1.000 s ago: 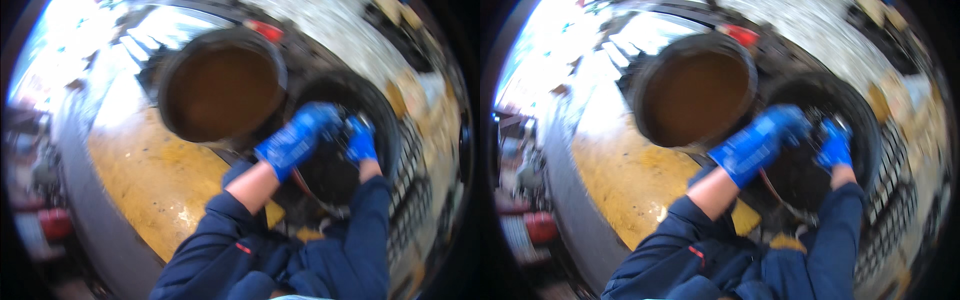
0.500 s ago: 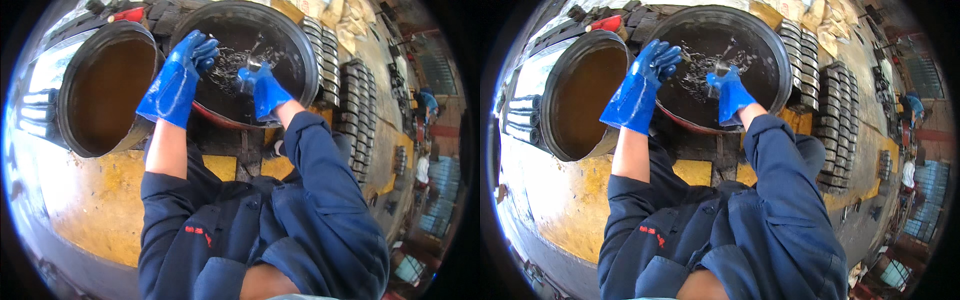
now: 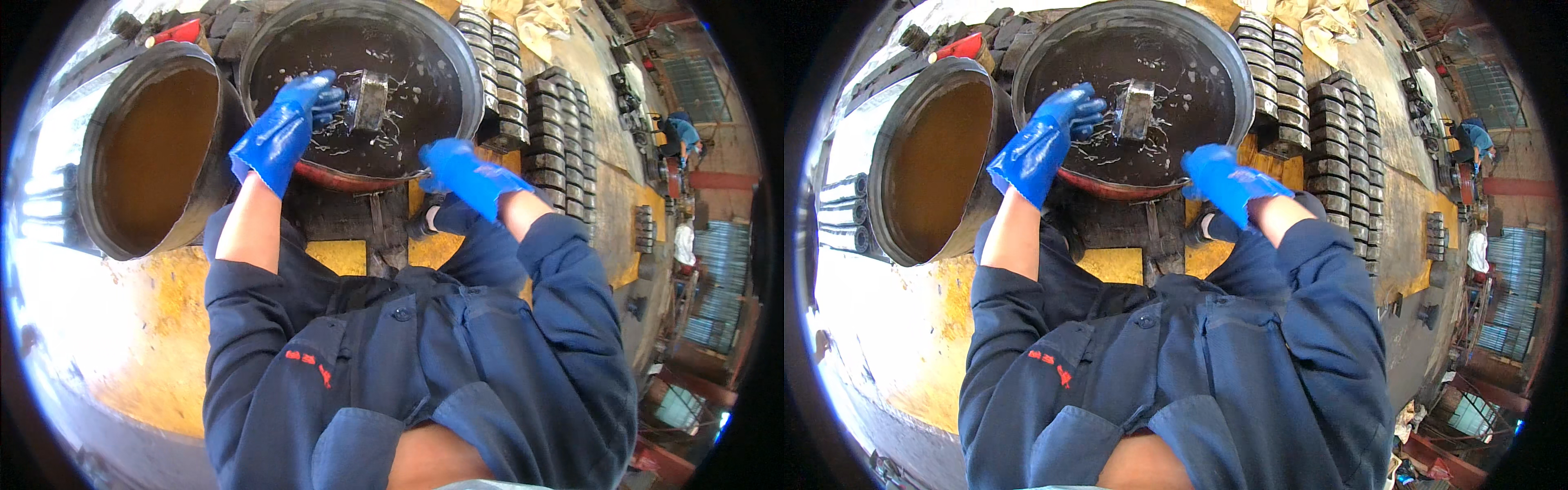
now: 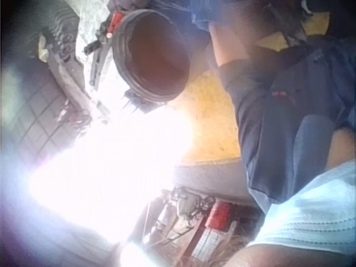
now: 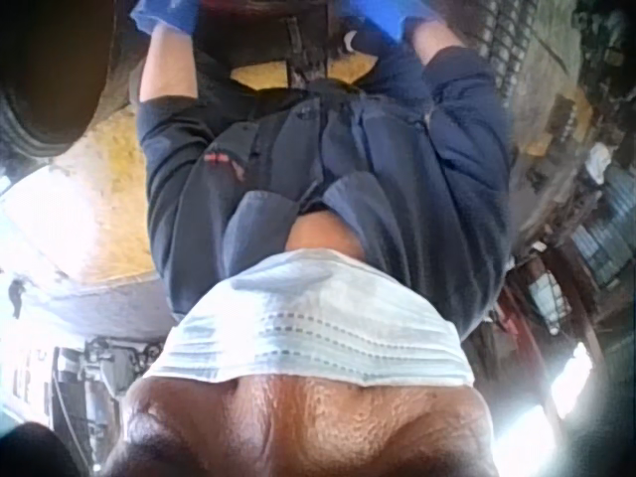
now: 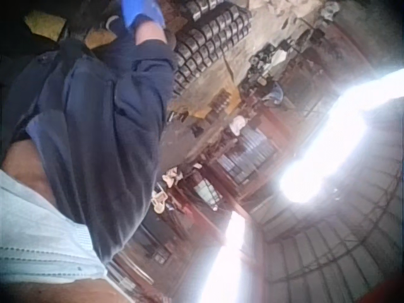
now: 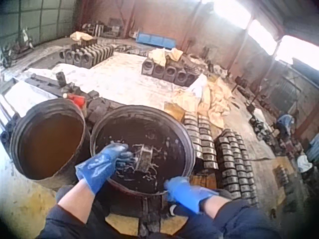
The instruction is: The person scrubs metal parts with a brush and blue gloves, dipping them into a bucket of liquid and wiping them clean. They handle multiple parts, turning them over and scrubbing different sides.
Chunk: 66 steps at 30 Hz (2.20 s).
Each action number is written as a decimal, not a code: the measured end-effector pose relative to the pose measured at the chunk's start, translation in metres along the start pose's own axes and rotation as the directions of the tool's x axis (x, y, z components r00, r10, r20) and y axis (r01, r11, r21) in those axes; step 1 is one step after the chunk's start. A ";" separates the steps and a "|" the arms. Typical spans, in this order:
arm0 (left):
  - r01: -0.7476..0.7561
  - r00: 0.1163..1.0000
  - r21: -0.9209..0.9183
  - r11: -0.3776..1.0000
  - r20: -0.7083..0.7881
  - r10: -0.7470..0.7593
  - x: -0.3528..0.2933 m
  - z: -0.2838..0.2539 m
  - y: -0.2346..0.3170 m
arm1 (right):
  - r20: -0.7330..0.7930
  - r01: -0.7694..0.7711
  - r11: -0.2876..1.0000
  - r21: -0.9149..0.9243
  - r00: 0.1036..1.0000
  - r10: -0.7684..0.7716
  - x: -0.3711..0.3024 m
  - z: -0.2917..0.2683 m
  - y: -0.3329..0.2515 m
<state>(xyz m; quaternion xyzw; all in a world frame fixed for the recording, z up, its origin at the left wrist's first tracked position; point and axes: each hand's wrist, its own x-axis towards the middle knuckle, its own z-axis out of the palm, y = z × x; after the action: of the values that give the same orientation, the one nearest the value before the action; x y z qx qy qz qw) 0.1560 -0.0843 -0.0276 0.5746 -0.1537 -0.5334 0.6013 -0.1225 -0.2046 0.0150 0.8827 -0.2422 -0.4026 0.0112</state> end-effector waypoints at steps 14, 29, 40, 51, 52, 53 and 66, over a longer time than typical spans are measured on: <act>0.018 0.987 0.206 0.978 0.152 -0.050 -0.040 0.010 -0.031 | -0.443 0.084 0.861 0.502 0.880 0.173 -0.064 -0.020 0.047; -0.043 0.992 0.190 0.981 0.124 0.020 -0.018 0.039 -0.011 | -0.676 0.326 0.772 0.546 0.716 0.175 -0.020 -0.019 0.029; 0.208 0.970 -0.133 0.969 0.158 -0.186 0.012 0.062 -0.005 | -0.776 0.563 0.596 0.573 0.606 0.175 0.112 0.028 0.035; 0.191 0.943 0.972 0.138 -0.220 0.251 0.031 0.157 -0.041 | -0.221 0.101 0.315 0.944 0.901 0.375 0.100 -0.003 0.115; 0.305 0.909 0.952 -0.007 -0.289 0.299 0.038 0.164 -0.048 | -0.260 0.068 0.423 0.903 0.872 0.415 0.097 -0.004 0.111; 0.361 0.885 0.932 -0.023 -0.335 0.324 0.046 0.169 -0.053 | -0.263 0.067 0.443 0.894 0.879 0.398 0.088 -0.004 0.108; 0.393 0.912 0.916 -0.078 -0.378 0.161 0.021 0.158 -0.039 | -0.283 0.186 0.545 0.818 0.954 0.100 0.101 0.033 0.070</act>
<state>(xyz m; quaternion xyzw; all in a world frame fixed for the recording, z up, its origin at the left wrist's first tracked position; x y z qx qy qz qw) 0.0193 -0.1754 -0.0240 0.9279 -0.3234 -0.1798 -0.0451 -0.1189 -0.3043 -0.0634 0.8360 -0.3782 -0.1011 -0.3845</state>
